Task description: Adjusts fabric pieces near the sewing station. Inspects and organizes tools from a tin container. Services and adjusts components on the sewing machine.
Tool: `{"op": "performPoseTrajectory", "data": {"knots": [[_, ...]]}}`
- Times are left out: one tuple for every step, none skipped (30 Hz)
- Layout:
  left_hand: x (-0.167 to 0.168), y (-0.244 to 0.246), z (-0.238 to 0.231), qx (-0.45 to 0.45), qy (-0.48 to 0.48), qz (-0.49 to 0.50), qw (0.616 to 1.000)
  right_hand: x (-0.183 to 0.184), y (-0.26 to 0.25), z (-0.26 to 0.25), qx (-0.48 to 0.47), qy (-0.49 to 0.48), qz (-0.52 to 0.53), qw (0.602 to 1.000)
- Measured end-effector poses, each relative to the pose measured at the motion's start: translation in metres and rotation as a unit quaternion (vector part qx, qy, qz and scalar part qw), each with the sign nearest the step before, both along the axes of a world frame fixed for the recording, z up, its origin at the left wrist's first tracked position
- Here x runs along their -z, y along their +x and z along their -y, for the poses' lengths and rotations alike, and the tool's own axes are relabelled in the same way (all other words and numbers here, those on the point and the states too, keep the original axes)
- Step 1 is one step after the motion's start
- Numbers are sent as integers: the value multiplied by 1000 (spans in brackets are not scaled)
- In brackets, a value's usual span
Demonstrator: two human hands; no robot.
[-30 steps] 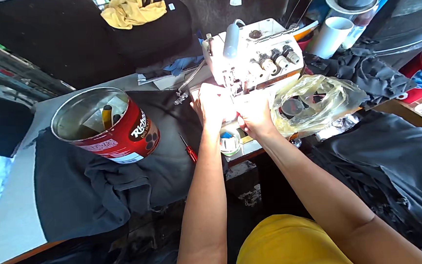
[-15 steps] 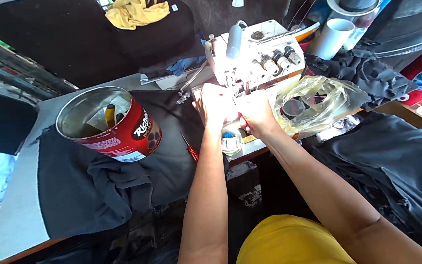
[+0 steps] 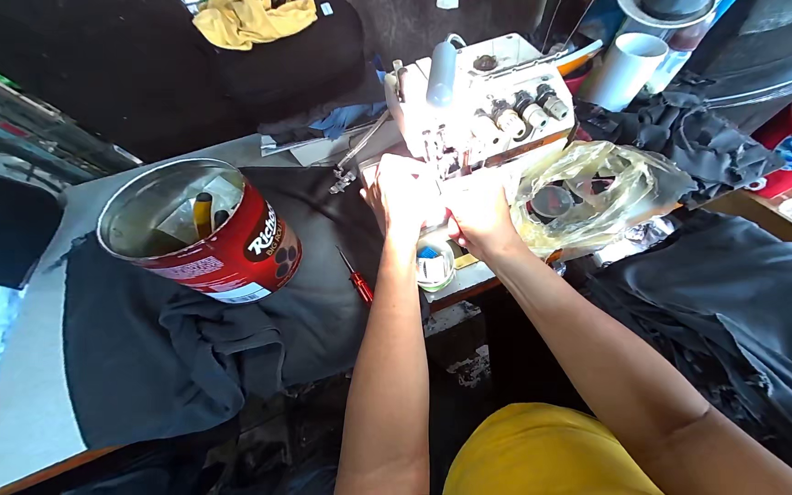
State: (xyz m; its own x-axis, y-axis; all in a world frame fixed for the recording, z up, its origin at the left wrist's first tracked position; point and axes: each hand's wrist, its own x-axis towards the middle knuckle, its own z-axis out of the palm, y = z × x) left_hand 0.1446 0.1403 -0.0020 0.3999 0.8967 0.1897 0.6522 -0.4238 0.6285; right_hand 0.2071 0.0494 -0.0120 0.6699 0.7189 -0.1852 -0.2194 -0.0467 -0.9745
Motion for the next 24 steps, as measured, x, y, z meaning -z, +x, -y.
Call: {"op": "performPoseTrajectory", "data": {"knots": [[0, 0, 0, -1, -3, -2, 1000, 0, 0, 0, 1, 3, 4, 1000], [0, 1, -1, -3, -6, -3, 1000, 0, -1, 0, 1, 3, 7, 1000], [0, 1, -1, -7, -7, -7, 1000, -1, -1, 0, -1, -5, 11, 1000], [0, 1, -1, -7, -10, -10, 1000, -1, 0, 1, -6, -12, 14, 1000], [-1, 1, -1, -6, -14, -12, 1000, -2, 0, 1, -11, -18, 18, 1000], [-1, 2, -1, -6, -12, -14, 1000, -3, 0, 1, -13, -21, 18, 1000], [0, 2, -2, -6, -10, -18, 1000, -4, 0, 1, -14, -25, 15, 999], [0, 2, -2, -3, -8, -18, 1000, -5, 1, 1, -15, -31, 14, 999], [1, 2, -2, -3, -3, -16, 1000, -6, 1, 2, -15, -34, 12, 999], [1, 1, -2, -2, -1, -14, 1000, -6, 1, 2, -16, -32, 9, 999], [2, 1, -2, -2, -1, -16, 1000, -6, 1, 2, -17, -31, 6, 999], [2, 1, -2, -3, -3, -17, 1000, -6, 1, 2, -16, -33, 4, 999], [2, 1, -2, -3, -3, -18, 1000, -6, 1, 2, -16, -37, 0, 999], [2, 1, -2, -3, 0, -19, 1000, -6, 1, 1, -17, -41, -4, 999], [1, 1, -1, -4, -2, -20, 1000, -6, 2, 1, -17, -41, -3, 999], [1, 2, -1, -6, -6, -20, 1000, -5, 2, 1, -16, -37, -1, 999], [0, 2, -1, -7, -9, -20, 1000, -5, 2, 0, -15, -35, 0, 999], [0, 2, -1, -8, -10, -20, 1000, -5, 2, 0, -15, -32, -1, 999], [-1, 2, -1, -10, -10, -21, 1000, -4, 2, -1, -14, -30, -2, 999], [-1, 1, -1, -11, -7, -21, 1000, -4, 2, -1, -13, -24, -3, 1000], [0, 2, -1, -11, -8, -18, 1000, -4, 2, 0, -12, -18, -4, 1000], [0, 2, -1, -10, -10, -13, 1000, -4, 1, 0, -12, -16, -5, 1000], [0, 1, 0, -8, -11, -6, 1000, -3, 1, 1, -11, -6, -4, 1000], [0, 1, 0, -5, -13, -3, 1000, -1, 1, 1, -9, 12, -3, 1000]]}}
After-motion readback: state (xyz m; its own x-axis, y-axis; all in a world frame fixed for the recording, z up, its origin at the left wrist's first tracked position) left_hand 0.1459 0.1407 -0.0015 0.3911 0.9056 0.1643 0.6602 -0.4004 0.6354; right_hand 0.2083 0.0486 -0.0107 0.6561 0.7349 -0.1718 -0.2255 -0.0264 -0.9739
